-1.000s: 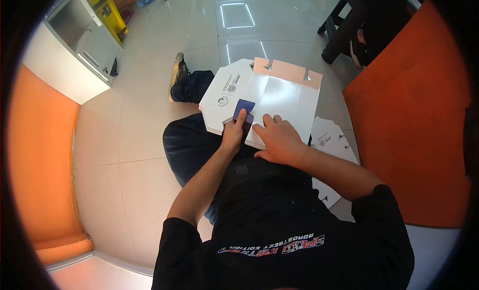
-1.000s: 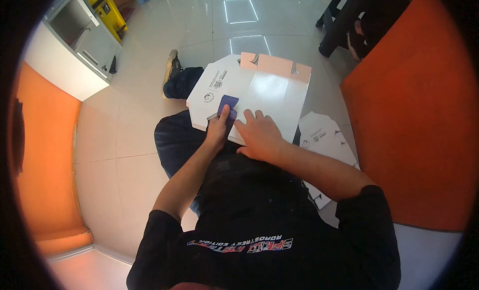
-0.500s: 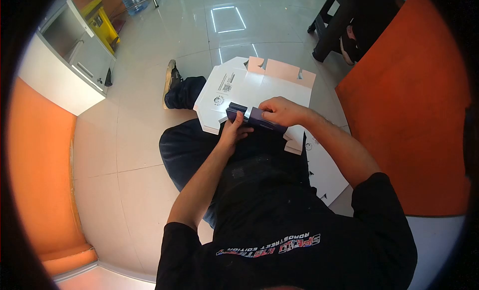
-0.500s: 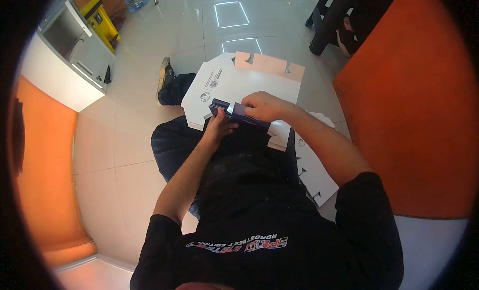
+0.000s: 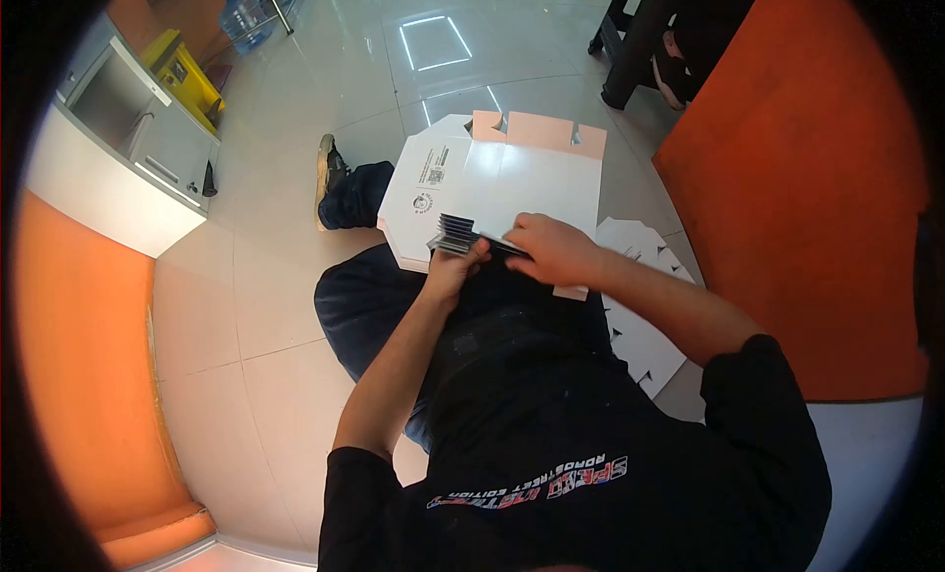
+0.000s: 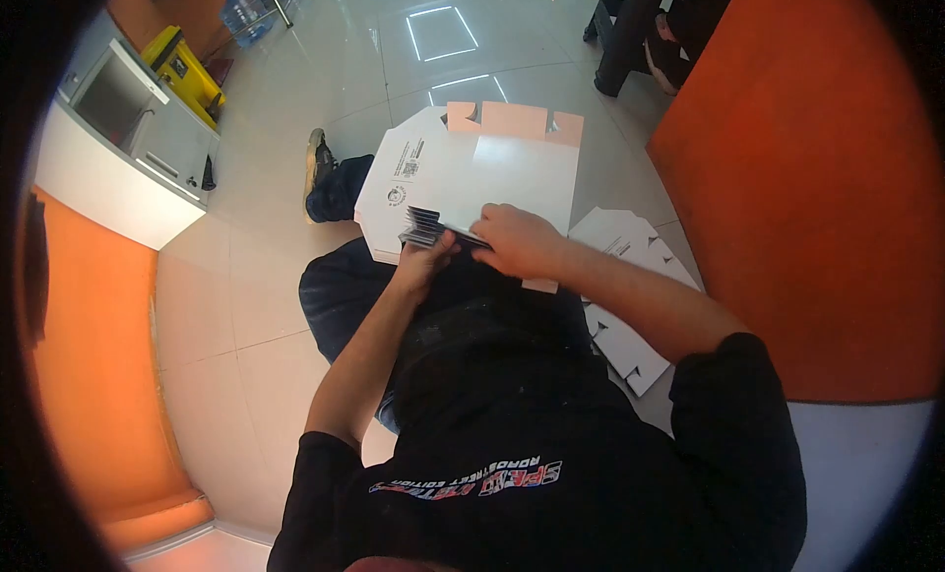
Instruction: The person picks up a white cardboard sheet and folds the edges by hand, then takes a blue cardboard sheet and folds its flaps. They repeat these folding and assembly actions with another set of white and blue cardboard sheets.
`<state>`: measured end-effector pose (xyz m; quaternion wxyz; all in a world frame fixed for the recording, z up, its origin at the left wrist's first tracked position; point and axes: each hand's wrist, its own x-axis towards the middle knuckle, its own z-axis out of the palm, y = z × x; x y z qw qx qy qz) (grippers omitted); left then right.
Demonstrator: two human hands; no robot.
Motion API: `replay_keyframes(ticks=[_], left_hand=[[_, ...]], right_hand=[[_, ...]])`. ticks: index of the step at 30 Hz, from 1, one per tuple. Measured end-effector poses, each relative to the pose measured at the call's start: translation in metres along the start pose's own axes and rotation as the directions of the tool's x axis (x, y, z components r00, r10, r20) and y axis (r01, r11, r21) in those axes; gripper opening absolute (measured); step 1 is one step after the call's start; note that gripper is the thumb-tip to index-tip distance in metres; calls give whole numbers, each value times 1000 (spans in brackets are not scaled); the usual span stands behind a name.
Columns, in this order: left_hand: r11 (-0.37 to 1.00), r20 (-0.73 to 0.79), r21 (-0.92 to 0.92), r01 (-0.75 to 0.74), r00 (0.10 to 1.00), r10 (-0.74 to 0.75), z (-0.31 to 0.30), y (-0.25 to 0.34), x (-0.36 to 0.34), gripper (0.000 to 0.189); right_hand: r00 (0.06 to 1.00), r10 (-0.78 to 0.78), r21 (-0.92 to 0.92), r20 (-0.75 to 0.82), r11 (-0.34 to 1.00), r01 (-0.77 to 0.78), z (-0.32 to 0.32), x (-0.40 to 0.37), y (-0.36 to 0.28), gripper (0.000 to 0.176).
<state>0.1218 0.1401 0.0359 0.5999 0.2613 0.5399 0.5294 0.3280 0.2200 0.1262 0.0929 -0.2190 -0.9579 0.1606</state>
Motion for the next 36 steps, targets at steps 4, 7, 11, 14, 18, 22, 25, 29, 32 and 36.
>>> replay_keyframes(ticks=[4, 7, 11, 14, 18, 22, 25, 29, 32, 36], left_hand=[[975, 93, -4, -223, 971, 222, 2, -7, -4, 53], [975, 107, 66, -214, 973, 206, 10, -2, -9, 57], [971, 112, 141, -194, 977, 179, 16, 3, -9, 59], [986, 63, 101, -132, 990, 126, 16, 2, -9, 57], [1000, -1, 25, 4, 1000, -4, 13, 2, 4, 52], [988, -43, 31, 151, 988, -149, 8, -2, 10, 60], [985, -52, 25, 169, 984, -168, 9, 0, 11, 60], [994, 1, 28, 107, 994, -107, -2, -12, 10, 64], [999, 169, 17, 50, 984, -52, -25, -15, 10, 75], [988, 254, -153, 35, 967, 5, -14, 5, -10, 88]], right_hand=[[994, 92, 18, -58, 996, -91, 2, -10, -1, 22], [973, 230, 153, -25, 963, -223, -6, -3, 4, 17], [957, 231, 273, 178, 923, -273, -28, 7, 3, 24], [888, 291, 481, 357, 757, -442, -11, 13, 24, 27], [866, 255, 605, 429, 631, -485, 0, 22, 36, 32], [906, 257, 581, 337, 700, -415, 7, 18, 31, 37], [936, 305, 464, 178, 812, -353, 7, 12, 19, 41], [942, 309, 188, -133, 941, -283, -8, -27, -13, 53], [983, 183, 34, 6, 982, -183, -24, -66, -17, 61], [987, 161, 51, -17, 986, -160, -2, -100, -23, 61]])
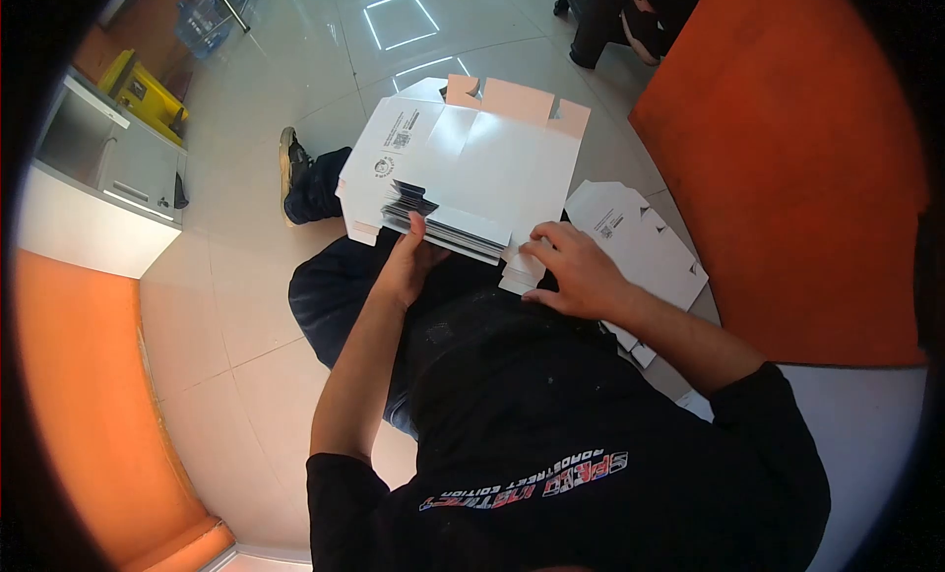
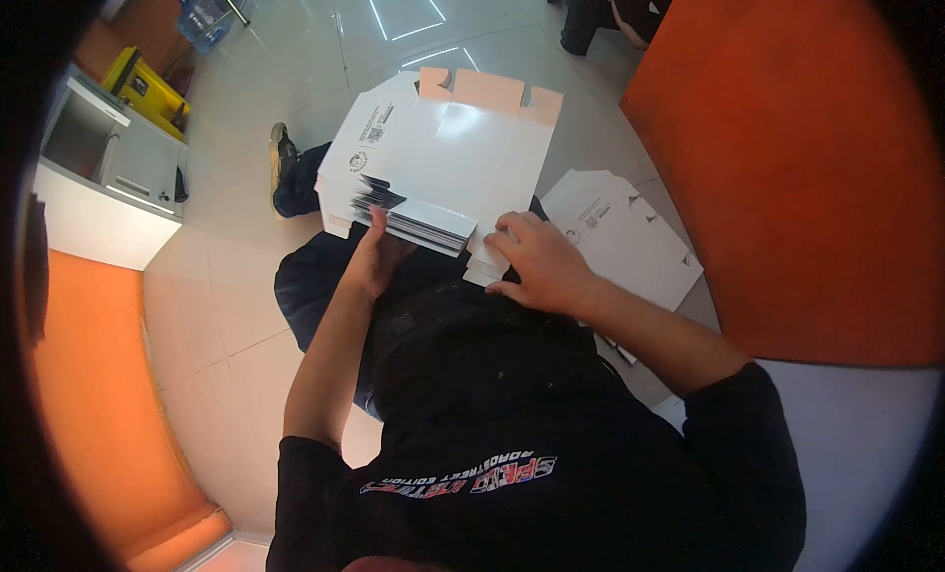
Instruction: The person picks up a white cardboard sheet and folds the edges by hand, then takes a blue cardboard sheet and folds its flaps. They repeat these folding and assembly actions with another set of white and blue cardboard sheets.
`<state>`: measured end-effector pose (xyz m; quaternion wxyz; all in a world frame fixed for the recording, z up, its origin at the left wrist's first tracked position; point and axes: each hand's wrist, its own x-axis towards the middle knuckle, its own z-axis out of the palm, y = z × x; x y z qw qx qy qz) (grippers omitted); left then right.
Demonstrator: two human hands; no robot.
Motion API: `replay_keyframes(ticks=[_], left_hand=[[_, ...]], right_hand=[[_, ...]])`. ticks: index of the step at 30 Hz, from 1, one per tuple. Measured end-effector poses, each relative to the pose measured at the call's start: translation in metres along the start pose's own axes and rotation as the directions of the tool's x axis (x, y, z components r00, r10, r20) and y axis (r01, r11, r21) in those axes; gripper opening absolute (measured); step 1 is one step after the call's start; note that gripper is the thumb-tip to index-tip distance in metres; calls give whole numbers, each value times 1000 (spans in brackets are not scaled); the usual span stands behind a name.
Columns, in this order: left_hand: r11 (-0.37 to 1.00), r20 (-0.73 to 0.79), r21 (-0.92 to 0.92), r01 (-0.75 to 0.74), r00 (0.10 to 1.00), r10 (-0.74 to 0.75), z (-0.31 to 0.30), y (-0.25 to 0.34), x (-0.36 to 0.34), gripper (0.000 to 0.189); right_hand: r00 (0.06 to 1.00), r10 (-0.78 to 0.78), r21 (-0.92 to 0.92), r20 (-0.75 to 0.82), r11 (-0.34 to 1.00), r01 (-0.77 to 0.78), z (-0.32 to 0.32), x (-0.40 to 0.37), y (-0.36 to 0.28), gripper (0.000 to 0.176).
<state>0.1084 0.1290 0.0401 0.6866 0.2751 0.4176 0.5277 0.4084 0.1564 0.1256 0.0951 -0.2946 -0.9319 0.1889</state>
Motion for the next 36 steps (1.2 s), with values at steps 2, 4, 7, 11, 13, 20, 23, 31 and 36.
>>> replay_keyframes(ticks=[2, 4, 7, 11, 13, 20, 23, 31, 36], left_hand=[[997, -85, 59, 55, 995, -50, 23, 15, -1, 83], [998, -54, 31, 52, 997, -51, 32, 18, 0, 77], [984, -44, -140, 107, 992, -114, 43, 19, -2, 68], [946, -174, -301, 124, 968, -182, 80, 35, -8, 57], [952, -170, -277, 130, 969, -181, 79, 32, -5, 54], [951, -152, -281, 127, 973, -175, 65, 18, 1, 49], [964, -159, -234, 126, 973, -166, 70, 22, -1, 50], [963, -131, -251, 100, 982, -136, 73, 18, -2, 51], [973, -158, -209, 97, 979, -131, 72, 16, -5, 51]], right_hand=[[994, -3, -117, -106, 993, -10, 10, 3, -7, 62], [993, -2, -181, -117, 983, -19, 14, 5, -14, 62], [992, 7, -231, -130, 972, -37, 18, 6, -17, 63], [993, -93, -31, -74, 995, 91, 24, 8, -10, 56], [985, -108, -22, -132, 994, 106, 20, 9, -13, 51], [968, -19, -150, -251, 989, -20, 25, 13, -14, 42], [991, 12, 15, -135, 1000, -10, 18, 17, 3, 36], [892, 321, 543, 319, 709, -449, -14, 62, 66, 27], [825, 423, 536, 374, 628, -565, -2, 75, 66, 27]])
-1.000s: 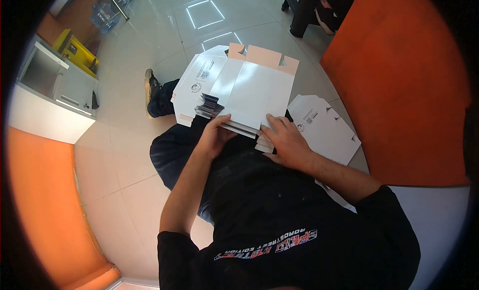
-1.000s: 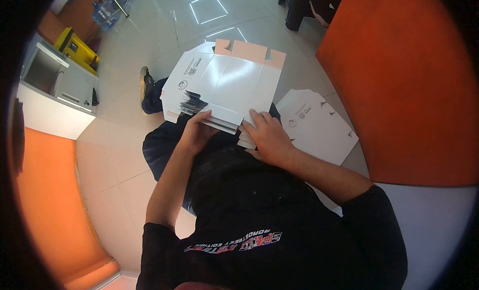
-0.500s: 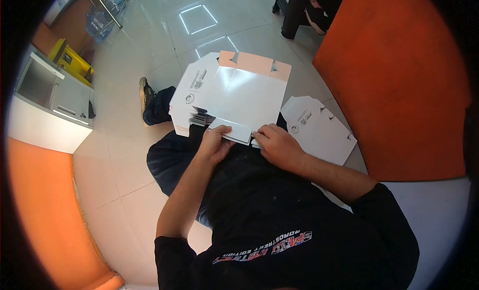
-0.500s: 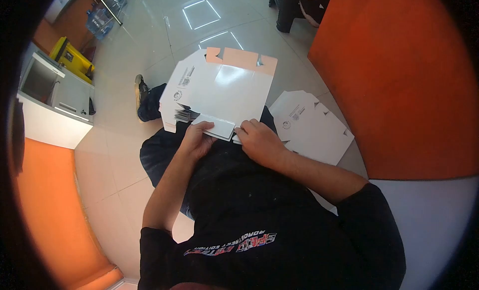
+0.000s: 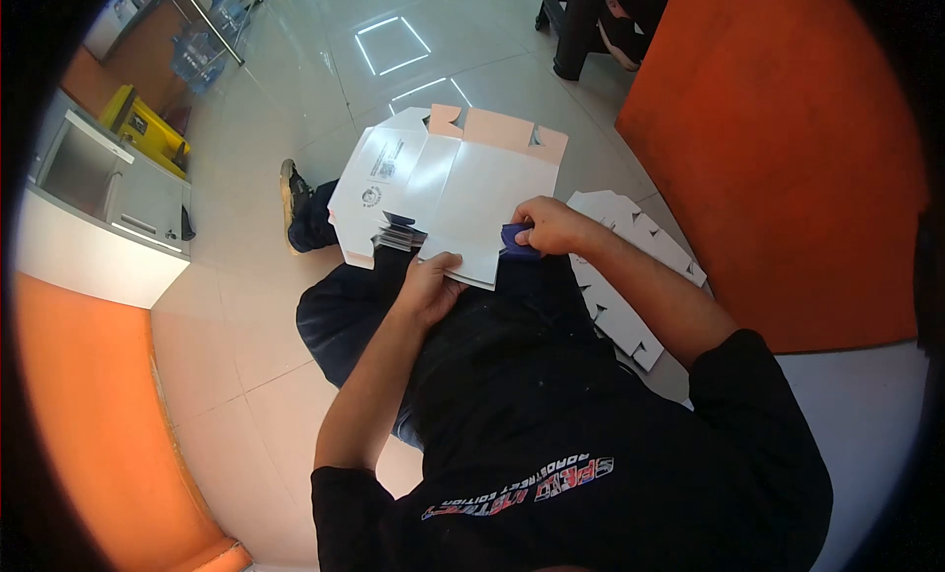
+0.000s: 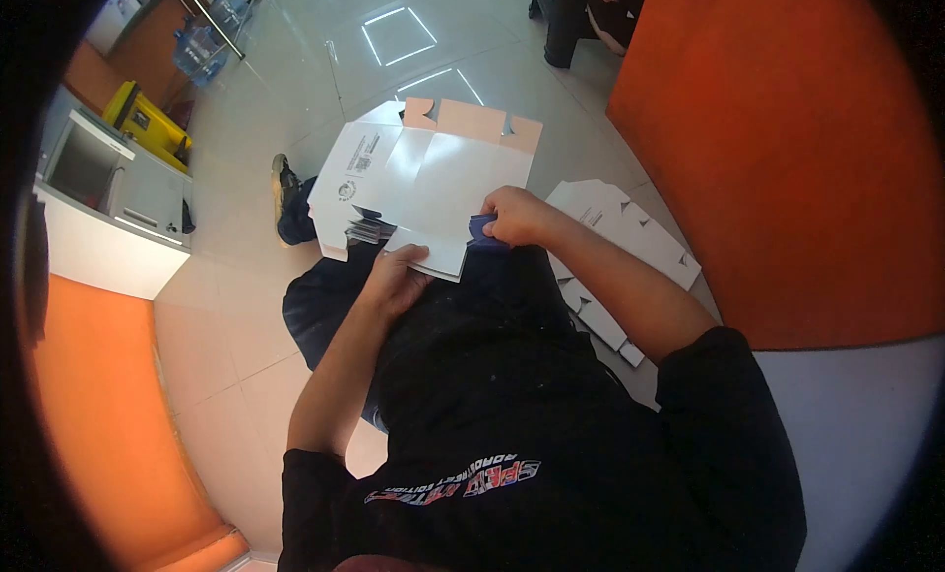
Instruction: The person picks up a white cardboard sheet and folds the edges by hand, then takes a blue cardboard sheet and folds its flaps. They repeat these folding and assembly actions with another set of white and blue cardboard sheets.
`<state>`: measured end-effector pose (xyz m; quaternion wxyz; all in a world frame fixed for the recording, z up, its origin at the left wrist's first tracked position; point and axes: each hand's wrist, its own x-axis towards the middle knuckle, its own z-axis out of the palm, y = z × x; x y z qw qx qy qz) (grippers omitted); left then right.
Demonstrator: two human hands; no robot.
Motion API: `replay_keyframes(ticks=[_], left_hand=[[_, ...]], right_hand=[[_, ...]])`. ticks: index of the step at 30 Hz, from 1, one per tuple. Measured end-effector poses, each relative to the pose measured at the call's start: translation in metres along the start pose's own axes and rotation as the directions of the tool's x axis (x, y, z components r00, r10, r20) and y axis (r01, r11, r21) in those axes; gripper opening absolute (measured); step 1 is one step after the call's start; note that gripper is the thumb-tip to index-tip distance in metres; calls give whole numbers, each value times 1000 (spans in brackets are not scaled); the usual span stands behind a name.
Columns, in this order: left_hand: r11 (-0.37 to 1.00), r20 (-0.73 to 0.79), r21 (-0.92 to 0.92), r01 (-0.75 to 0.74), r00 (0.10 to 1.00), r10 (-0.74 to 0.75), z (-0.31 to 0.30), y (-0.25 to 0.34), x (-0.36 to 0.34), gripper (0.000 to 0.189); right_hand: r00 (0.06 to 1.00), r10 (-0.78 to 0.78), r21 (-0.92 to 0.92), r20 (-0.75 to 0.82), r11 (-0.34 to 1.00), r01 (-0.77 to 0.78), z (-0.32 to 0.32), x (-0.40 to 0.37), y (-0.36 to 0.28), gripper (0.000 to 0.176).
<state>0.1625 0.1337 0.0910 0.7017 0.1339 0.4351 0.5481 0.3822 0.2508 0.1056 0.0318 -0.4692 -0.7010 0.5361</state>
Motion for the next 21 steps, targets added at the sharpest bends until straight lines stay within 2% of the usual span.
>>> replay_keyframes(ticks=[1, 2, 3, 4, 5, 6, 8, 9, 11, 12, 14, 15, 16, 18, 19, 20, 21], left_hand=[[1000, 4, 12, 12, 1000, -12, -3, -1, 2, 51], [1000, 14, 22, 19, 1000, -19, -5, -1, 4, 52], [1000, 37, 7, -3, 999, 3, -9, -2, 8, 55], [1000, 70, 7, -3, 998, 3, -15, 1, 11, 59], [1000, 58, 9, 28, 998, -29, -17, 10, 13, 60], [998, 40, 2, 67, 997, -67, -23, 18, 13, 60], [983, 70, 110, 147, 985, -155, -35, 43, 15, 57], [977, 129, 79, 199, 970, -208, -37, 56, 14, 53], [961, 165, 175, 213, 956, -242, -42, 71, 18, 53], [945, 158, 231, 230, 950, -270, -44, 77, 21, 53], [946, 111, 239, 219, 962, -251, -50, 75, 31, 53], [944, 67, 252, 213, 969, -237, -49, 74, 30, 53], [943, 58, 250, 221, 969, -242, -49, 74, 26, 53], [942, -110, 322, 98, 992, -66, -48, 74, 14, 54], [893, -202, 449, 29, 977, 70, -38, 77, -6, 59], [887, -208, 461, 37, 976, 68, -37, 74, -17, 59], [467, -44, 837, -285, 816, 577, -37, 71, -26, 61]], right_hand=[[988, -125, -235, -94, 967, 100, 5, -2, 1, 28], [950, -267, -469, -160, 868, 165, 8, -5, 2, 30], [942, -293, -405, -161, 890, 207, 11, -16, -2, 32], [912, -409, -316, -22, 869, 381, 8, -31, -4, 43], [904, -418, -320, 85, 848, 422, 6, -63, -24, 54], [800, -587, -363, 124, 724, 587, 8, -71, -15, 67], [734, -672, -697, 100, 479, 534, 2, -90, -18, 64], [739, -664, -689, 116, 482, 541, -1, -90, -15, 64], [593, -805, -905, 22, 237, 355, -8, -82, -12, 46], [590, -807, -901, 29, 234, 364, -7, -76, -6, 46], [609, -792, -865, 52, 269, 424, -3, -62, 10, 33], [499, -865, -881, 54, 195, 432, 0, -62, 6, 28], [501, -864, -876, 53, 201, 439, 3, -65, 3, 28], [617, -786, -912, 43, 222, 346, 10, -71, 1, 31], [615, -788, -907, 37, 232, 352, 16, -70, 2, 31], [595, -803, -913, 36, 216, 347, 23, -69, 2, 32], [577, -816, -920, 35, 199, 338, 29, -68, 1, 33]])
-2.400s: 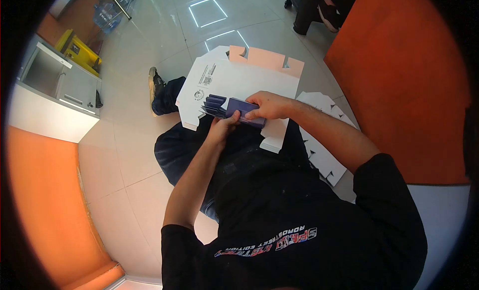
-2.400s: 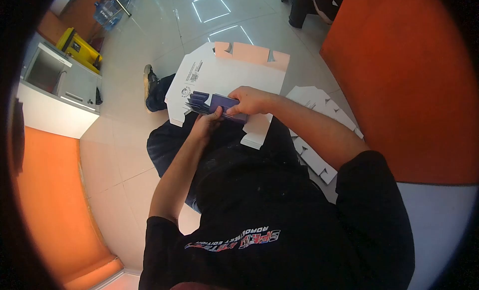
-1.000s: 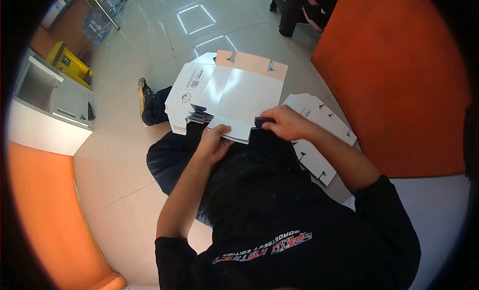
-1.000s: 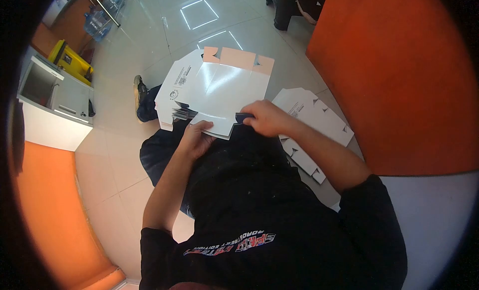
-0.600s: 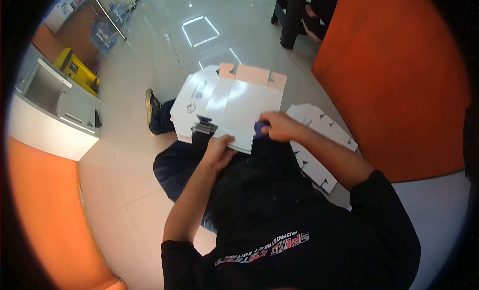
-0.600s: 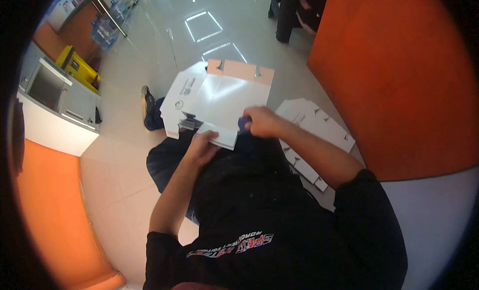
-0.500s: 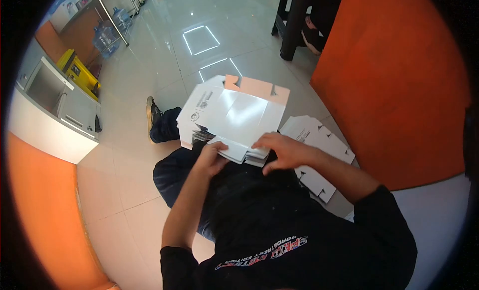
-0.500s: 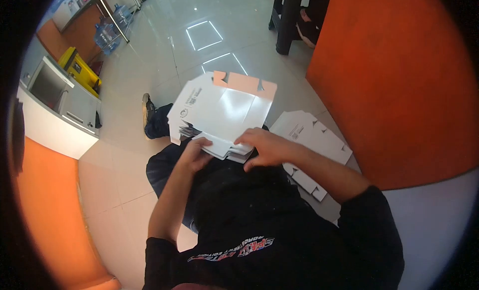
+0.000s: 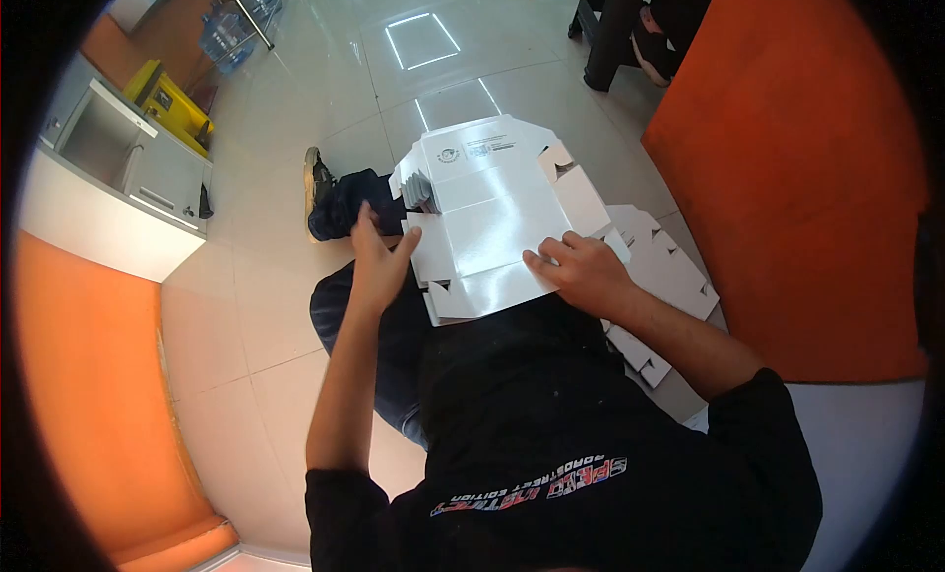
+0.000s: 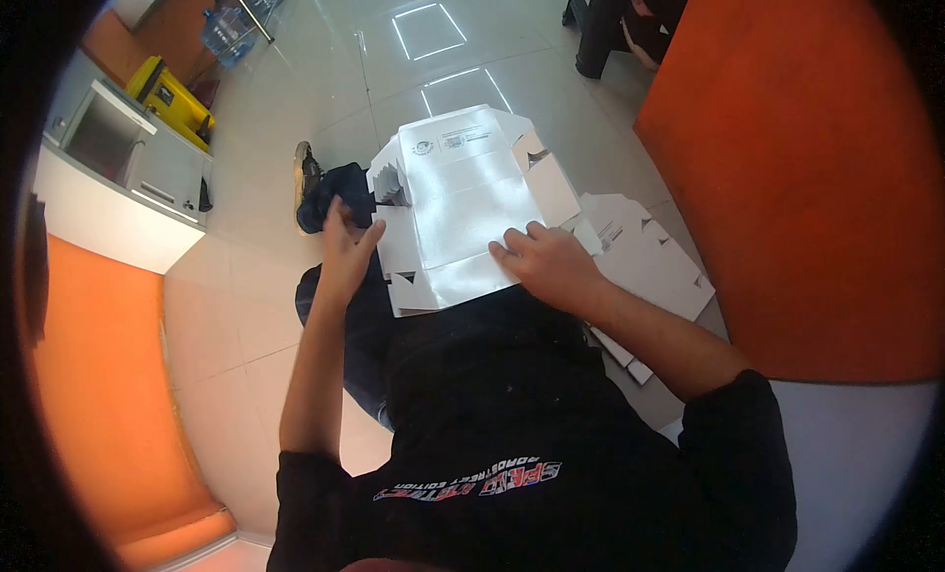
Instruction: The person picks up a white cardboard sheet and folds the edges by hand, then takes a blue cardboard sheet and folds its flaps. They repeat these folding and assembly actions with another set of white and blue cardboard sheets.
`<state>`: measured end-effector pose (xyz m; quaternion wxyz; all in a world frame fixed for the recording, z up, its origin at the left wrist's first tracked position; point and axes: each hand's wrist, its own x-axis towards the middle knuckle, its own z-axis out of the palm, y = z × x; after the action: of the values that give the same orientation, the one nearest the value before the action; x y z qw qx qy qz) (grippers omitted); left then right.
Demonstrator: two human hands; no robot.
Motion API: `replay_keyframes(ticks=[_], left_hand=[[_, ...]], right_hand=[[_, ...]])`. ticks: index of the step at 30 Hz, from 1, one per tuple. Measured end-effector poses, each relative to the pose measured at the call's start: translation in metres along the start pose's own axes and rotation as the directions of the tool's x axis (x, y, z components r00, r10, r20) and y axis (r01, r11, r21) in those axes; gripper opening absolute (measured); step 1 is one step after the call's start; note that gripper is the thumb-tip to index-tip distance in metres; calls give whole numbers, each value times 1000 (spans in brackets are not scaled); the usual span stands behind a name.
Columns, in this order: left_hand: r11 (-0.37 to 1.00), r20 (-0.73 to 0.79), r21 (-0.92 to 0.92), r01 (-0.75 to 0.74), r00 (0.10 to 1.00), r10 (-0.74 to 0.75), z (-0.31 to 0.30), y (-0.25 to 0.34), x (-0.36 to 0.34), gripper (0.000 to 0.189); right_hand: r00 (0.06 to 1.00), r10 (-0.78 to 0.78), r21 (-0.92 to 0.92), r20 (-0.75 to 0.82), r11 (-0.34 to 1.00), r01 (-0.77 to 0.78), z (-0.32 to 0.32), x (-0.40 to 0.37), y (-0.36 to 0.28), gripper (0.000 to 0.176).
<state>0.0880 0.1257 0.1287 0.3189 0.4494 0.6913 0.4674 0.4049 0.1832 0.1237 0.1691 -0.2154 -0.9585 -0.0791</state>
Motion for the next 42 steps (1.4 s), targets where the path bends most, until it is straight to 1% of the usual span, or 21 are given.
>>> replay_keyframes(ticks=[1, 3, 5, 8, 9, 11, 12, 15, 17, 19, 20, 23, 27, 29, 30, 31, 33, 35, 37, 39, 42], left_hand=[[792, -123, 441, -423, 845, 521, -1, 9, -13, 64], [681, 250, 370, -632, 774, 582, 0, 43, -45, 71], [409, 514, 604, -684, 727, 456, 16, 68, -73, 70], [306, 528, 761, -572, 821, 220, 30, 55, -69, 66], [304, 526, 760, -575, 818, 231, 34, 55, -69, 66], [112, 495, 831, -545, 816, 298, 43, 47, -73, 53], [-11, 514, 820, -573, 727, 456, 45, 44, -74, 38], [-14, 569, 788, -615, 720, 397, 51, 43, -69, 32], [-10, 584, 763, -646, 683, 439, 50, 41, -63, 22], [294, 649, 631, -718, 696, 308, 47, 33, -59, 12], [327, 656, 562, -759, 651, 383, 47, 24, -56, 6], [466, 686, 463, -754, 638, 350, 48, 3, -37, 11], [685, 721, 303, -662, 629, 289, 39, 15, -12, 18], [676, 756, 326, -661, 612, 233, 41, 18, 8, 21], [696, 766, 402, -595, 635, 100, 44, 20, 16, 25], [699, 762, 478, -532, 647, -29, 46, 23, 25, 29], [728, 752, 498, -470, 652, -94, 51, 29, 39, 30], [769, 722, 545, -333, 652, -229, 50, 33, 47, 31], [781, 736, 517, -350, 648, -197, 52, 10, 49, 32], [677, 773, 437, -592, 632, 53, 51, -10, 40, 32], [620, 745, 463, -633, 657, 115, 38, 21, -8, 33]], right_hand=[[1000, 7, 7, -2, 1000, -7, 1, 3, -7, 33], [999, 43, 31, 34, 999, -44, 0, 12, -20, 35], [998, 54, 55, 10, 997, -55, -4, 20, -26, 34], [999, 26, 46, 46, 999, -28, -5, 21, -27, 31], [999, 26, 35, 42, 999, -28, -7, 21, -25, 31], [995, 79, 77, 57, 994, -83, -10, 17, -26, 30], [995, 75, 74, 63, 994, -79, -14, 17, -27, 30], [986, 121, 107, 114, 985, -134, -19, 24, -29, 29], [995, 83, 104, 62, 991, -89, -13, 22, -30, 14], [990, 51, 151, 129, 986, -70, -9, 14, -24, 19], [982, 6, 189, 187, 981, -42, -6, 12, -18, 23], [921, -16, 156, 389, 987, -49, -12, 27, -9, 19], [852, -46, 381, 521, 906, -183, -14, 59, 23, 21], [779, -86, 421, 621, 875, -239, -10, 81, 43, 26], [693, -133, 449, 709, 842, -298, -8, 91, 52, 31], [692, -134, 448, 709, 844, -295, 4, 99, 62, 31], [563, -141, 480, 815, 708, -518, 25, 111, 72, 40], [532, -156, 470, 832, 707, -528, 32, 116, 77, 44], [557, -99, 454, 825, 704, -546, 28, 117, 76, 46], [721, -139, 542, 679, 758, -364, 23, 99, 65, 38], [884, 54, 142, 464, 981, -134, -14, 53, 14, 27]])
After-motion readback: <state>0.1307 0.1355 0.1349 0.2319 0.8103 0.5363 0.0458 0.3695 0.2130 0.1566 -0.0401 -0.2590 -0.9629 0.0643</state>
